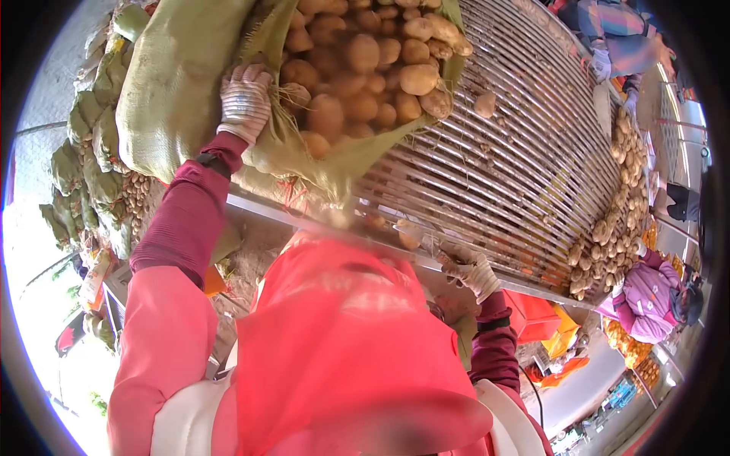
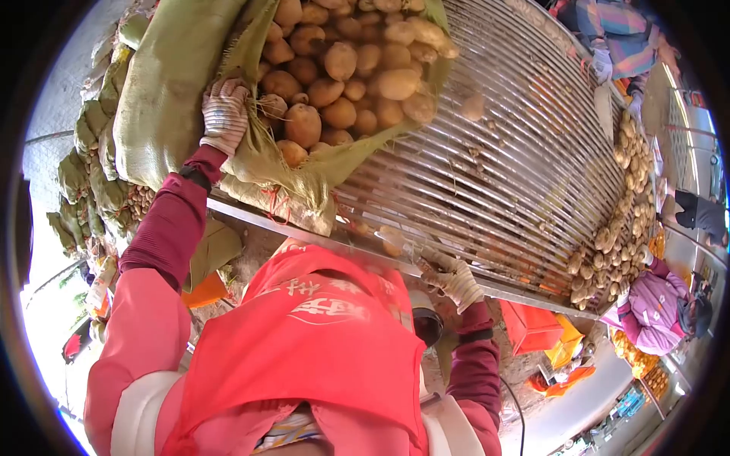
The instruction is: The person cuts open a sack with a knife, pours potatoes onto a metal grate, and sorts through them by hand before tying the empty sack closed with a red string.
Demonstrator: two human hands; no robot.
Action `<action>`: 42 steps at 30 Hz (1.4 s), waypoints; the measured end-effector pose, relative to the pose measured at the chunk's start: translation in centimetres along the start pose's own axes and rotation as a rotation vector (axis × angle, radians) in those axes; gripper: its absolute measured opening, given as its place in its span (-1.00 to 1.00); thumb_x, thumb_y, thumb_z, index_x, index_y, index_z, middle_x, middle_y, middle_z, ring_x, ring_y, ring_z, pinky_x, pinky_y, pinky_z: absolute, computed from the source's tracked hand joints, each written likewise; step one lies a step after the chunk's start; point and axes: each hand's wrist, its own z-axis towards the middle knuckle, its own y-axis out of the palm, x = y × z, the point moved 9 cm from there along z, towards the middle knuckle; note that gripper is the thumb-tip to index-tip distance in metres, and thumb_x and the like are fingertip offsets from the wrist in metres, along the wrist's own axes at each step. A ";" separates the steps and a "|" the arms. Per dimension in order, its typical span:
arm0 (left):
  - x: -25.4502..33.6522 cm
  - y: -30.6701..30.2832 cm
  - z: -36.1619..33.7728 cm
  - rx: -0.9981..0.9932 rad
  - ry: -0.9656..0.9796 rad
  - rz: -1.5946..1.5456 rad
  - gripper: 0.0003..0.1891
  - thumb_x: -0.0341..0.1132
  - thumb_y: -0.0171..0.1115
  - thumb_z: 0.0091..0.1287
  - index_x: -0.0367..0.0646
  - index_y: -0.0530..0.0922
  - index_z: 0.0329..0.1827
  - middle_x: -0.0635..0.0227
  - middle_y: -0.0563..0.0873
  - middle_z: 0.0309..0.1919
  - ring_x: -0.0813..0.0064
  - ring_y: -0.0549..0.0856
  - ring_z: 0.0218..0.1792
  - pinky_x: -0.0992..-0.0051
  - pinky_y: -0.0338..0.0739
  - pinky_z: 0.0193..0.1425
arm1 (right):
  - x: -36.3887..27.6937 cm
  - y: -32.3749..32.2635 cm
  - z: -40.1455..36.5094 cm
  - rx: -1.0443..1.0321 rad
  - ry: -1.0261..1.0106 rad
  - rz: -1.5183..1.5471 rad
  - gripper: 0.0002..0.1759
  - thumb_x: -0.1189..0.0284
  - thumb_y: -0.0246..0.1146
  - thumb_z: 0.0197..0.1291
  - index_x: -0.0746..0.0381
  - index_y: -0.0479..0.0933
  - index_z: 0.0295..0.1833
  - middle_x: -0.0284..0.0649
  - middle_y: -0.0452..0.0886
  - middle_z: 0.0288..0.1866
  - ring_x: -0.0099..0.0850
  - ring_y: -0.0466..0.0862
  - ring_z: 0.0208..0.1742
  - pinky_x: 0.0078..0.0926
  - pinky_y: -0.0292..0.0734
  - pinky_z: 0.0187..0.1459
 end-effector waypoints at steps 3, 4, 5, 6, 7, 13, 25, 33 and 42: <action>0.0 0.1 0.0 -0.026 -0.038 0.053 -0.80 -0.35 0.16 0.13 0.02 0.62 -0.18 0.38 0.63 0.00 0.24 0.53 0.18 0.11 0.35 0.26 | -1.5 0.5 -1.1 0.025 0.016 -0.054 -0.62 0.42 0.38 0.22 0.26 0.61 0.15 -0.35 0.68 0.00 -0.60 0.58 -0.02 -0.64 0.50 -0.04; 0.1 0.1 -0.1 -0.026 -0.034 0.046 -0.80 -0.35 0.16 0.13 0.02 0.62 -0.18 0.38 0.63 0.01 0.24 0.53 0.18 0.11 0.36 0.26 | -0.8 0.4 -0.6 0.010 -0.059 -0.070 -0.61 0.43 0.39 0.21 0.25 0.61 0.15 -0.37 0.68 -0.05 -0.61 0.60 -0.08 -0.67 0.51 -0.11; 0.0 0.2 -0.1 -0.023 -0.030 0.037 -0.80 -0.36 0.15 0.13 0.02 0.62 -0.18 0.39 0.63 0.02 0.24 0.53 0.18 0.11 0.36 0.26 | 1.2 0.1 0.7 -0.003 -0.135 -0.086 -0.61 0.43 0.39 0.19 0.23 0.61 0.15 -0.38 0.68 -0.10 -0.62 0.63 -0.14 -0.69 0.52 -0.17; -0.1 0.2 -0.1 -0.018 -0.025 0.027 -0.80 -0.36 0.15 0.14 0.02 0.62 -0.18 0.39 0.63 0.03 0.24 0.53 0.19 0.11 0.36 0.26 | 2.6 -0.2 1.6 -0.013 -0.212 -0.104 -0.61 0.43 0.40 0.18 0.22 0.61 0.14 -0.39 0.68 -0.16 -0.63 0.65 -0.20 -0.71 0.53 -0.23; -0.1 0.2 -0.1 0.001 -0.011 0.014 -0.80 -0.37 0.13 0.14 0.01 0.62 -0.19 0.39 0.62 0.05 0.24 0.51 0.21 0.11 0.35 0.27 | 2.1 -0.1 1.7 0.002 -0.320 -0.314 -0.67 0.54 0.34 0.21 0.25 0.62 0.11 -0.36 0.71 -0.11 -0.60 0.65 -0.09 -0.63 0.55 -0.05; -0.5 0.4 -0.4 0.021 -0.008 0.008 -0.74 -0.37 0.20 0.05 0.02 0.63 -0.16 0.43 0.64 0.02 0.28 0.52 0.20 0.12 0.35 0.31 | -1.6 -3.6 -4.2 0.763 -0.102 -1.125 -0.74 0.52 0.30 0.19 0.25 0.62 0.02 -0.05 0.73 -0.19 -0.24 0.74 -0.20 -0.40 0.62 -0.16; -0.9 0.8 -0.7 0.019 -0.035 -0.040 -0.78 -0.33 0.19 0.11 0.05 0.61 -0.16 0.44 0.63 0.05 0.28 0.52 0.21 0.14 0.33 0.30 | -1.8 9.1 0.1 0.617 -0.387 -0.670 -0.78 0.25 0.30 0.20 0.11 0.64 -0.11 -0.08 0.69 -0.17 -0.15 0.68 -0.16 -0.23 0.55 -0.15; -0.6 0.3 -0.5 0.039 -0.021 -0.031 -0.76 -0.36 0.16 0.09 0.02 0.60 -0.15 0.42 0.61 0.05 0.26 0.51 0.21 0.16 0.35 0.31 | 0.1 -1.4 -9.3 1.280 -0.325 -0.654 -0.86 0.45 0.25 0.27 0.24 0.59 -0.10 -0.14 0.68 -0.19 -0.26 0.68 -0.17 -0.33 0.60 -0.15; -0.7 0.4 -0.4 0.082 0.004 -0.140 -0.80 -0.44 0.12 0.09 -0.13 0.59 -0.21 0.26 0.63 -0.03 0.16 0.54 0.13 0.15 0.38 0.30 | 2.2 0.7 -5.2 0.961 0.011 -0.787 -0.76 0.25 0.22 0.22 0.06 0.59 -0.04 -0.03 0.68 -0.14 0.03 0.65 -0.05 -0.05 0.54 -0.01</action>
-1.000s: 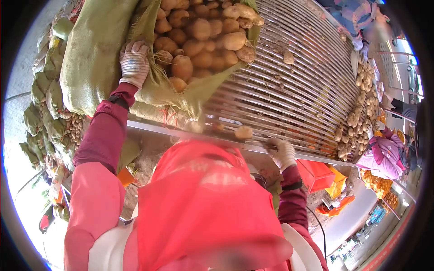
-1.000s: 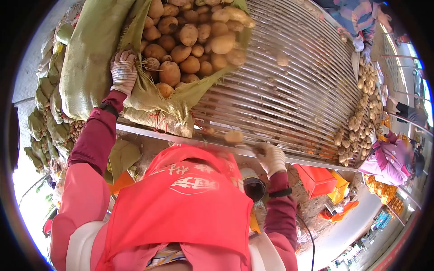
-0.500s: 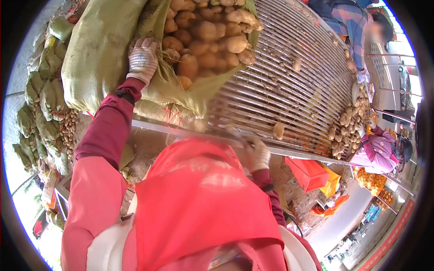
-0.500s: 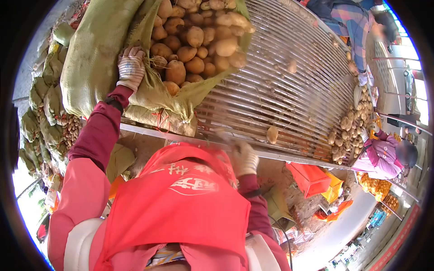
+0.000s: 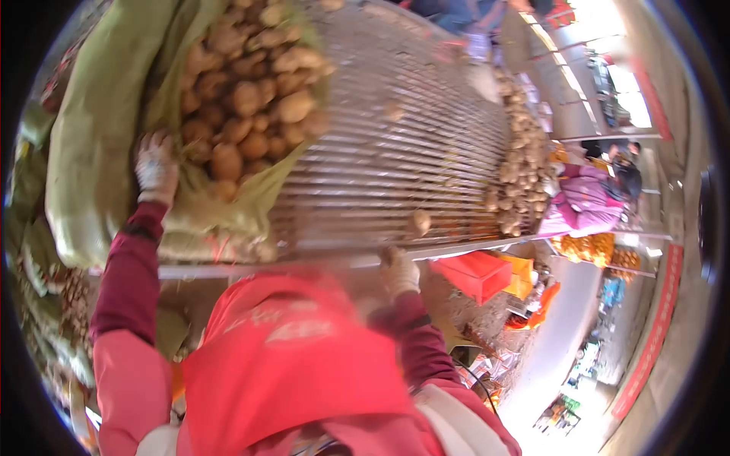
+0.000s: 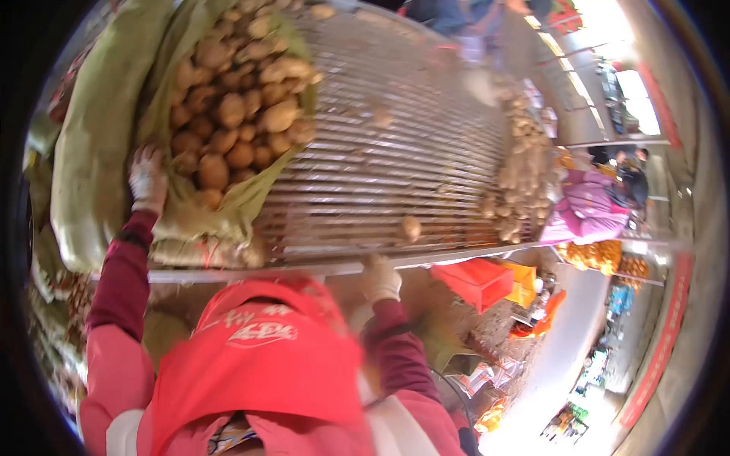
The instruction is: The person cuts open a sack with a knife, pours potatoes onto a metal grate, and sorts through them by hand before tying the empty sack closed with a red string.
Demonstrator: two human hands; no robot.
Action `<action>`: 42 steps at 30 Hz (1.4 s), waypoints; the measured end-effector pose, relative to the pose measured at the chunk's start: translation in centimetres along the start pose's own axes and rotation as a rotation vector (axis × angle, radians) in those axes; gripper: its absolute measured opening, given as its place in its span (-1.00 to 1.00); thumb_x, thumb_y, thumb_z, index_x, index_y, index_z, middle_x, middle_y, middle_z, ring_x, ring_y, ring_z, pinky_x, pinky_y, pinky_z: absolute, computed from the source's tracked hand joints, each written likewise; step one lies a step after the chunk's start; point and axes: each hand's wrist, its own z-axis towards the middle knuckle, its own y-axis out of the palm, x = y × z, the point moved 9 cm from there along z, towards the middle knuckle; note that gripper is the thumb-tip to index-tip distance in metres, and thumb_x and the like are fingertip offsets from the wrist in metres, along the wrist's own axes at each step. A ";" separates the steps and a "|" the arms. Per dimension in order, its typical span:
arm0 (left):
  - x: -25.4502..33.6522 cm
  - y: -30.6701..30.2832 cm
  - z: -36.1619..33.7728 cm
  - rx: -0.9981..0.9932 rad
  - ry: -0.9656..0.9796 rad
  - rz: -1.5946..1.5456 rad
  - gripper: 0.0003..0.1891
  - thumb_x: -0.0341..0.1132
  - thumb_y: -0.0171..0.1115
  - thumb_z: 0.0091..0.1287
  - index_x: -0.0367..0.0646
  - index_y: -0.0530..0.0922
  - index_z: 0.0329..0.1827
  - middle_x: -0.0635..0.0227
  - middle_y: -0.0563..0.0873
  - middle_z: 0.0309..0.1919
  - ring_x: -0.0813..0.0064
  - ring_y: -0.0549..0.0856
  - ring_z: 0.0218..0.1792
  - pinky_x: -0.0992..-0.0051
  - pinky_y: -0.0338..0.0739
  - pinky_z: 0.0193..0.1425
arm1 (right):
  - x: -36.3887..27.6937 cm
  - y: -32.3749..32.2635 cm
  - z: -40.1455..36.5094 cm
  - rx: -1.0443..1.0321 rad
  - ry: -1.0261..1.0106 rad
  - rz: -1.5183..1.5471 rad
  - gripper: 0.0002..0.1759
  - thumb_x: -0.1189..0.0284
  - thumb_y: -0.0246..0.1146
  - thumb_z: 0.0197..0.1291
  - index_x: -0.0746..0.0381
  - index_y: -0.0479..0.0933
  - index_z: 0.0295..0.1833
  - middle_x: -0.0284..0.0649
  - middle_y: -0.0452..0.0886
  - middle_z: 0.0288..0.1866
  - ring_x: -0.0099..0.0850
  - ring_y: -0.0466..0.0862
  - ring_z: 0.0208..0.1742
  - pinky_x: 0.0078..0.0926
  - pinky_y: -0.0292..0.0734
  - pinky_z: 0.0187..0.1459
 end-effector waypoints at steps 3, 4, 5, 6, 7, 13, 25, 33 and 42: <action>-0.1 0.1 -0.2 0.006 0.026 -0.015 -0.78 -0.45 0.13 0.07 -0.13 0.59 -0.20 0.24 0.61 0.00 0.13 0.52 0.14 0.13 0.38 0.32 | 4.0 -2.4 1.4 -0.006 0.111 -0.011 -0.72 0.25 0.15 0.26 0.09 0.58 0.02 0.01 0.66 -0.09 0.04 0.63 0.00 -0.04 0.51 0.06; -0.3 0.3 -0.4 -0.001 0.031 -0.004 -0.77 -0.45 0.13 0.06 -0.14 0.59 -0.19 0.23 0.61 0.02 0.12 0.52 0.15 0.13 0.37 0.34 | 5.2 -2.9 1.9 0.011 0.152 -0.033 -0.71 0.25 0.14 0.27 0.10 0.58 0.03 0.01 0.66 -0.08 0.04 0.63 0.01 -0.05 0.52 0.07; -0.6 0.7 -0.6 0.003 0.032 -0.005 -0.77 -0.45 0.13 0.06 -0.14 0.58 -0.19 0.23 0.60 0.03 0.12 0.51 0.17 0.14 0.36 0.35 | 6.5 -3.2 2.5 0.024 0.192 -0.053 -0.70 0.26 0.13 0.27 0.11 0.58 0.04 0.02 0.66 -0.06 0.04 0.64 0.01 -0.05 0.52 0.08; -0.9 1.1 -0.7 0.005 0.032 -0.004 -0.77 -0.45 0.13 0.07 -0.14 0.58 -0.19 0.22 0.59 0.05 0.12 0.50 0.18 0.15 0.35 0.37 | 7.8 -3.5 3.2 0.035 0.230 -0.072 -0.70 0.26 0.13 0.28 0.12 0.58 0.04 0.02 0.66 -0.05 0.03 0.64 0.02 -0.06 0.52 0.08; -1.0 1.5 -0.8 -0.021 0.046 0.038 -0.77 -0.45 0.10 0.11 -0.17 0.56 -0.15 0.23 0.58 0.09 0.08 0.47 0.21 0.14 0.36 0.34 | 9.2 -3.6 4.2 0.057 0.247 -0.096 -0.70 0.28 0.12 0.28 0.13 0.58 0.04 0.02 0.66 -0.04 0.03 0.64 0.03 -0.06 0.52 0.08; -1.2 1.7 -0.7 -0.045 0.012 0.051 -0.76 -0.40 0.12 0.11 -0.16 0.58 -0.14 0.22 0.59 0.10 0.13 0.46 0.25 0.16 0.31 0.40 | 21.5 -8.7 5.1 0.469 0.664 -0.121 -0.69 0.46 0.17 0.14 0.16 0.56 0.03 -0.05 0.69 -0.07 -0.01 0.65 0.04 -0.12 0.58 0.04; 0.5 -0.4 0.0 0.003 0.038 0.035 -0.80 -0.38 0.14 0.06 -0.07 0.59 -0.23 0.32 0.63 -0.04 0.22 0.55 0.08 0.16 0.40 0.27 | 3.5 2.3 3.5 -0.381 -0.073 1.028 -0.65 0.76 0.20 0.04 0.34 0.62 -0.02 -0.12 0.72 -0.12 -0.38 0.71 -0.03 -0.55 0.58 -0.02; 0.7 -0.9 0.1 -0.018 0.022 0.089 -0.80 -0.34 0.14 0.10 -0.01 0.60 -0.21 0.36 0.63 -0.01 0.25 0.53 0.14 0.15 0.35 0.33 | -1.5 5.7 4.1 -0.424 -0.309 0.262 -0.62 0.80 0.18 0.00 0.28 0.66 -0.07 -0.12 0.73 -0.11 -0.23 0.73 -0.01 -0.50 0.60 -0.01; 0.4 -0.6 -0.1 -0.026 0.031 0.053 -0.78 -0.35 0.07 0.18 -0.01 0.62 -0.15 0.31 0.64 0.03 0.23 0.51 0.20 0.09 0.30 0.35 | -20.5 0.4 2.6 0.173 -0.670 0.106 -0.33 0.28 0.47 -0.10 0.25 0.47 0.18 -0.02 0.48 0.24 0.00 0.46 0.27 -0.15 0.43 0.23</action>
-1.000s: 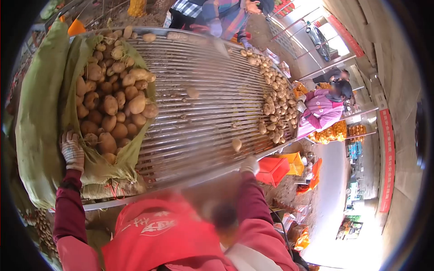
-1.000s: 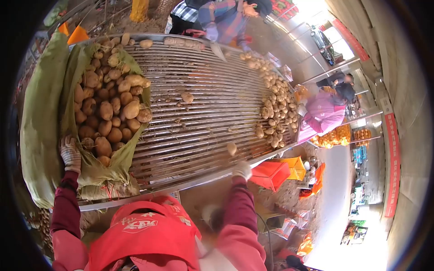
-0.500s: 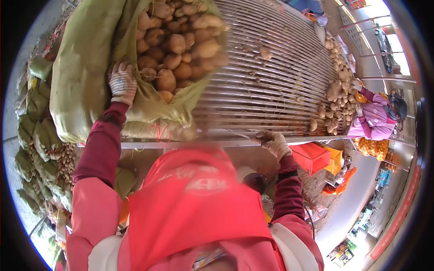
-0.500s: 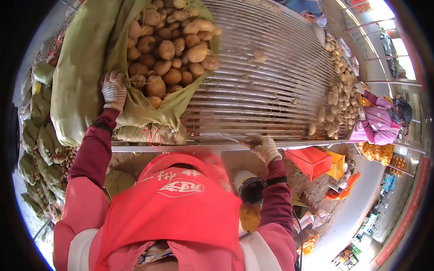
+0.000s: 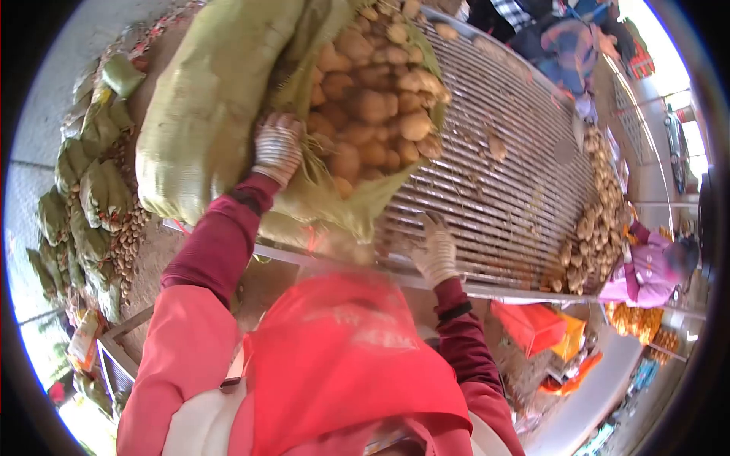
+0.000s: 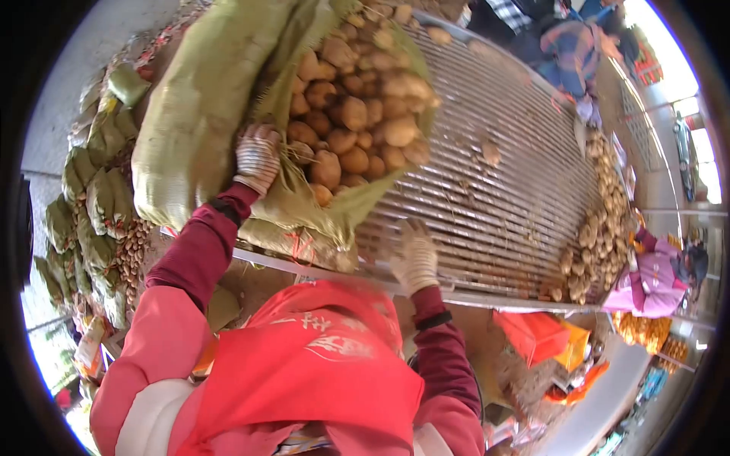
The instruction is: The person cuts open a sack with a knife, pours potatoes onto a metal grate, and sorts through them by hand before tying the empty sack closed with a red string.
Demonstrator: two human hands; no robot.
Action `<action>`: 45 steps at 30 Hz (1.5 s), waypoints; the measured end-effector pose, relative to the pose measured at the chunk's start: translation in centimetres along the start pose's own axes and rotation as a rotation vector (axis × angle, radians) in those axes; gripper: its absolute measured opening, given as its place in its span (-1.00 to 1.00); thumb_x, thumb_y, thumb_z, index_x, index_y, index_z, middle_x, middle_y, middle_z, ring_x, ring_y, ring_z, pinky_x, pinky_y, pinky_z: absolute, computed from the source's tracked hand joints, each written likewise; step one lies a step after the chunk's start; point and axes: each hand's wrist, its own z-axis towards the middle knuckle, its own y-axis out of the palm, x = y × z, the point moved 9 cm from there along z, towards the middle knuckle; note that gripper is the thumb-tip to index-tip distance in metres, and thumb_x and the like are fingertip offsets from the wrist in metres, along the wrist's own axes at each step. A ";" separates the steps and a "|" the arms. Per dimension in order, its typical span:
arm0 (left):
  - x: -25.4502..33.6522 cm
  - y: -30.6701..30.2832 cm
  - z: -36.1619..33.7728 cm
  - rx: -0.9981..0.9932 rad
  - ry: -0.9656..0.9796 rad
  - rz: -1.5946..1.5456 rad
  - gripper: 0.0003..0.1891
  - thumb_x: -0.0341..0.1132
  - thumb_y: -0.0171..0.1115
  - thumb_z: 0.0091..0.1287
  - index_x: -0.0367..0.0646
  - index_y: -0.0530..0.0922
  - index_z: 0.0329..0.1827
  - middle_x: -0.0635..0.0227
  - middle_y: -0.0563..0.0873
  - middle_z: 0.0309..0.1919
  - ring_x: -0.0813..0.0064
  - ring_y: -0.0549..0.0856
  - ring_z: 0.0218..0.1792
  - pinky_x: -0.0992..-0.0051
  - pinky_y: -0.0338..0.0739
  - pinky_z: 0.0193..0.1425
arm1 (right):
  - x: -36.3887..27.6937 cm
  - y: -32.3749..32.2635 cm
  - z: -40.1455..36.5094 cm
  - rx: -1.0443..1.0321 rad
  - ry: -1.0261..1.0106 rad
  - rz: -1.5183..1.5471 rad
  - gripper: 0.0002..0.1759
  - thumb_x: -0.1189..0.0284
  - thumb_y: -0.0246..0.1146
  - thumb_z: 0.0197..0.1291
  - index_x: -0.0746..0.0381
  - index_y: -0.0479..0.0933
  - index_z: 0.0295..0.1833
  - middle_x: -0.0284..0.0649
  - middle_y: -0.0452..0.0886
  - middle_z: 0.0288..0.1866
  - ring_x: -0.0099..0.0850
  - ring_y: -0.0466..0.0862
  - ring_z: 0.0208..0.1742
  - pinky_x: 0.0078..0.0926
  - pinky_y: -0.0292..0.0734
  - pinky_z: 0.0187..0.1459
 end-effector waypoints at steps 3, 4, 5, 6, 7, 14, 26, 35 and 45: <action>-0.1 -0.7 0.1 0.003 -0.034 -0.114 -0.79 -0.34 0.11 0.15 -0.02 0.63 -0.17 0.31 0.65 0.00 0.24 0.52 0.20 0.14 0.28 0.38 | -9.2 0.0 4.5 -0.036 -0.171 0.273 -0.30 0.36 0.40 -0.02 0.32 0.36 0.26 0.08 0.39 0.32 0.02 0.36 0.37 -0.18 0.30 0.37; -0.2 -0.9 0.1 0.014 -0.045 -0.127 -0.79 -0.33 0.12 0.14 -0.02 0.63 -0.18 0.30 0.65 0.00 0.24 0.52 0.20 0.15 0.28 0.38 | -11.4 0.6 5.5 0.014 -0.285 0.324 -0.22 0.38 0.41 -0.02 0.32 0.29 0.34 0.10 0.37 0.35 0.03 0.34 0.39 -0.19 0.27 0.40; -0.4 -1.2 0.1 0.027 -0.056 -0.140 -0.80 -0.33 0.14 0.13 -0.02 0.63 -0.19 0.30 0.65 -0.01 0.24 0.52 0.20 0.15 0.28 0.38 | -13.2 1.3 6.5 -0.004 -0.298 0.428 -0.17 0.39 0.40 0.00 0.31 0.22 0.39 0.10 0.35 0.37 0.02 0.32 0.41 -0.23 0.26 0.41; -0.4 -2.1 0.1 0.093 -0.040 -0.195 -0.81 -0.33 0.17 0.10 -0.03 0.63 -0.22 0.28 0.66 -0.05 0.22 0.53 0.16 0.14 0.31 0.33 | -15.1 1.8 7.3 -0.024 -0.312 0.529 -0.13 0.39 0.39 0.02 0.30 0.15 0.44 0.10 0.33 0.39 0.01 0.30 0.43 -0.27 0.24 0.42; -0.6 -2.4 0.2 0.078 -0.103 -0.239 -0.84 -0.34 0.19 0.10 -0.05 0.64 -0.26 0.26 0.67 -0.10 0.17 0.55 0.11 0.14 0.36 0.28 | -16.6 2.0 7.9 -0.017 -0.290 0.568 -0.11 0.38 0.38 0.03 0.29 0.13 0.46 0.08 0.35 0.38 -0.01 0.32 0.42 -0.30 0.26 0.40; -3.3 -1.7 0.0 0.162 -0.413 -0.599 -0.80 -0.54 0.15 -0.01 -0.14 0.69 -0.35 0.23 0.71 -0.22 0.11 0.63 -0.08 0.24 0.53 0.04 | -18.9 10.0 11.9 -0.225 -0.100 0.792 -0.34 0.34 0.33 0.16 0.27 0.28 0.35 -0.13 0.57 0.16 -0.28 0.52 0.21 -0.41 0.37 0.28; -4.2 -0.2 -0.9 -0.009 -0.635 -0.877 -0.84 -0.51 0.20 0.06 -0.16 0.69 -0.31 0.24 0.73 -0.32 0.29 0.69 -0.23 0.36 0.55 -0.08 | -16.2 12.4 11.8 -0.226 -0.159 0.631 -0.60 0.28 0.27 0.24 0.31 0.54 0.09 -0.18 0.70 -0.12 -0.33 0.63 -0.16 -0.41 0.49 -0.06; -3.0 -3.3 -14.0 0.222 -1.028 -1.124 -0.81 -0.49 0.12 0.19 -0.23 0.63 -0.16 0.25 0.68 -0.42 0.44 0.61 -0.35 0.44 0.52 -0.20 | -14.7 14.7 12.9 -0.134 -0.210 0.497 -0.71 0.33 0.16 0.24 0.22 0.60 0.00 0.10 0.66 -0.23 0.01 0.65 -0.16 -0.22 0.55 -0.12; 3.1 -0.9 -25.6 0.385 -1.570 -1.637 -0.79 -0.49 0.06 0.20 -0.03 0.61 -0.19 0.43 0.69 -0.29 0.43 0.68 -0.29 0.41 0.56 -0.24 | -19.3 7.4 11.4 -0.215 -0.494 -0.126 -0.64 0.41 -0.01 0.35 0.22 0.50 0.18 -0.37 0.60 0.08 -0.45 0.58 0.06 -0.51 0.44 -0.04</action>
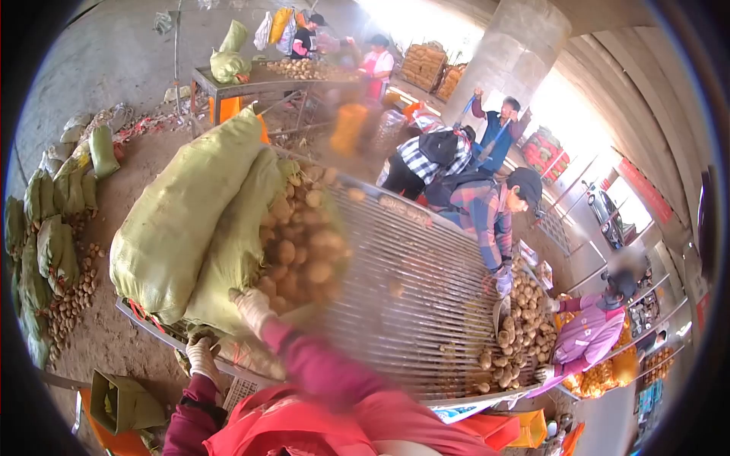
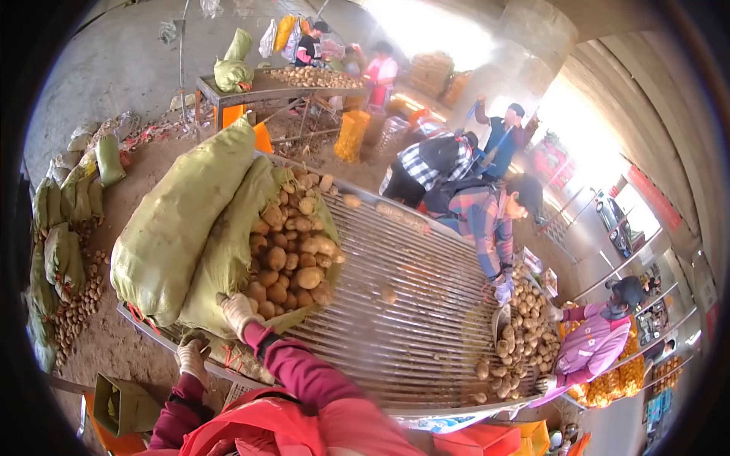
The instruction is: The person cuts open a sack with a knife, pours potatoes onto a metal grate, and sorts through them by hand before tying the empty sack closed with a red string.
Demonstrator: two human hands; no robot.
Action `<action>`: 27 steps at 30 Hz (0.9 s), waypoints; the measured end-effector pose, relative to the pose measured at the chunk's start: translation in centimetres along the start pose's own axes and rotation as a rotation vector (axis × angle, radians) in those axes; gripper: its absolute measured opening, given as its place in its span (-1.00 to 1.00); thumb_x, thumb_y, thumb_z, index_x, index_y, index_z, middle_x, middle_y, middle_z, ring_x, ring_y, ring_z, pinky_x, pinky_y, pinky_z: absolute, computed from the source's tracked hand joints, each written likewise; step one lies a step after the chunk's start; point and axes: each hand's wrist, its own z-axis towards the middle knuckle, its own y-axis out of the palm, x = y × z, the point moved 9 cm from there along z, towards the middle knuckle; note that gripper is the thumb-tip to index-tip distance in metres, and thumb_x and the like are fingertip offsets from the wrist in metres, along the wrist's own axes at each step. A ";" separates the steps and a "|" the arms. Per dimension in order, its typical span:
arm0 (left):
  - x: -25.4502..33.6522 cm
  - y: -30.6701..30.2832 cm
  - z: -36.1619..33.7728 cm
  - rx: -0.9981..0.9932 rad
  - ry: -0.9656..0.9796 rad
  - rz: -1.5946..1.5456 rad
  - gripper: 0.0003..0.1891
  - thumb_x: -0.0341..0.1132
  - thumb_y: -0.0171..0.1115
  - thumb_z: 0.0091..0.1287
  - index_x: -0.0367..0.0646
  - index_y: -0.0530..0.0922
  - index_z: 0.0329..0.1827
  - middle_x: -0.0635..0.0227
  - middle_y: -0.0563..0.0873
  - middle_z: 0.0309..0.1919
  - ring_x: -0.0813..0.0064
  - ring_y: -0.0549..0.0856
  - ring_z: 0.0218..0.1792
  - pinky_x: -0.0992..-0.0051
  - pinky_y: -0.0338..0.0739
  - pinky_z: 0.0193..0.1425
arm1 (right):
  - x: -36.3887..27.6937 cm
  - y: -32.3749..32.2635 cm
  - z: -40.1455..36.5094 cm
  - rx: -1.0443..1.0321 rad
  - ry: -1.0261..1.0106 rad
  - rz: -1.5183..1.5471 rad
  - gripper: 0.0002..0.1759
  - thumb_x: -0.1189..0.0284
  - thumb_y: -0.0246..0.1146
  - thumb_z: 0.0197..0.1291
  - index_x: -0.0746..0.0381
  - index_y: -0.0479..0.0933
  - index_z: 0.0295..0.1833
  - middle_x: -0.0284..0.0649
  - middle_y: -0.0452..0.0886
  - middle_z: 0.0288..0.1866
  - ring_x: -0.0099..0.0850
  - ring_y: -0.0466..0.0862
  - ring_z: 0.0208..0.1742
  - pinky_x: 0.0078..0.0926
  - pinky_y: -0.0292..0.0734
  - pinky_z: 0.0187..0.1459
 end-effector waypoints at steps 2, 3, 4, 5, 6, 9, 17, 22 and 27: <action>0.6 -2.1 -1.1 -0.014 0.015 0.002 -0.80 -0.47 0.07 0.23 -0.02 0.61 -0.18 0.44 0.69 -0.28 0.45 0.69 -0.29 0.43 0.58 -0.25 | 0.9 -4.2 -3.3 -0.094 0.252 0.794 -0.71 0.38 0.02 0.40 0.25 0.49 0.12 -0.35 0.56 -0.09 -0.47 0.52 -0.10 -0.51 0.42 -0.12; 0.2 -3.2 -1.4 -0.016 0.019 -0.004 -0.81 -0.46 0.08 0.24 -0.01 0.61 -0.17 0.45 0.69 -0.28 0.45 0.69 -0.28 0.44 0.58 -0.26 | 0.8 -6.1 -5.2 -0.151 0.412 1.176 -0.74 0.37 0.04 0.43 0.26 0.49 0.09 -0.33 0.55 -0.17 -0.48 0.49 -0.18 -0.51 0.41 -0.16; -0.7 -5.4 -1.0 0.024 -0.007 0.029 -0.81 -0.43 0.07 0.28 0.01 0.62 -0.14 0.47 0.69 -0.27 0.48 0.70 -0.26 0.48 0.59 -0.29 | 0.8 -7.1 -6.6 -0.179 0.551 1.399 -0.76 0.36 0.06 0.46 0.27 0.49 0.05 -0.32 0.53 -0.26 -0.49 0.47 -0.26 -0.51 0.40 -0.20; -1.3 -6.7 -0.5 -0.040 -0.009 0.058 -0.80 -0.41 0.07 0.30 0.01 0.60 -0.09 0.48 0.69 -0.26 0.49 0.70 -0.25 0.45 0.58 -0.30 | 1.7 -6.6 -6.6 -0.230 0.540 1.340 -0.77 0.37 0.09 0.43 0.27 0.50 0.05 -0.33 0.53 -0.26 -0.51 0.47 -0.29 -0.50 0.41 -0.25; -1.7 -7.5 -0.1 0.002 -0.058 0.091 -0.81 -0.37 0.09 0.31 0.01 0.59 -0.06 0.48 0.69 -0.24 0.49 0.70 -0.26 0.44 0.57 -0.28 | 3.7 -4.3 -6.4 -0.212 0.555 1.235 -0.76 0.31 0.13 0.41 0.24 0.53 0.00 -0.32 0.55 -0.30 -0.46 0.49 -0.33 -0.44 0.42 -0.30; -1.5 -6.1 -0.7 0.082 -0.208 0.138 -0.69 -0.13 0.19 0.36 -0.01 0.51 0.09 0.48 0.66 -0.13 0.50 0.66 -0.17 0.40 0.54 -0.16 | 6.8 0.3 -4.5 0.101 -0.117 -0.273 -0.63 0.06 0.25 0.29 0.18 0.63 -0.19 -0.15 0.64 -0.40 -0.22 0.60 -0.39 -0.27 0.46 -0.36; -2.3 0.6 5.2 0.070 -0.177 0.114 -0.56 -0.06 0.28 0.29 0.03 0.44 0.17 0.43 0.62 -0.09 0.44 0.58 -0.14 0.35 0.50 -0.12 | 11.0 2.1 -4.9 0.039 0.304 0.588 -0.48 -0.06 0.23 0.24 0.25 0.64 -0.22 0.06 0.66 -0.28 0.04 0.63 -0.25 -0.17 0.50 -0.13; -4.1 -1.8 7.8 0.275 -0.089 0.065 -0.60 -0.15 0.32 0.27 0.00 0.46 0.12 0.43 0.63 -0.19 0.46 0.57 -0.25 0.30 0.49 -0.15 | 10.6 2.2 -4.2 0.007 0.238 0.596 -0.66 0.22 0.26 0.30 0.29 0.60 -0.05 -0.22 0.63 -0.33 -0.36 0.52 -0.32 -0.44 0.47 -0.19; -4.5 -3.6 9.8 0.291 -0.067 -0.143 -0.68 -0.11 0.34 0.27 0.18 0.49 0.04 0.56 0.54 -0.39 0.61 0.53 -0.41 0.49 0.51 -0.34 | 9.2 0.7 -6.4 0.004 0.514 1.187 -0.68 0.25 0.34 0.26 0.31 0.65 -0.08 -0.31 0.65 -0.33 -0.53 0.48 -0.30 -0.47 0.46 -0.16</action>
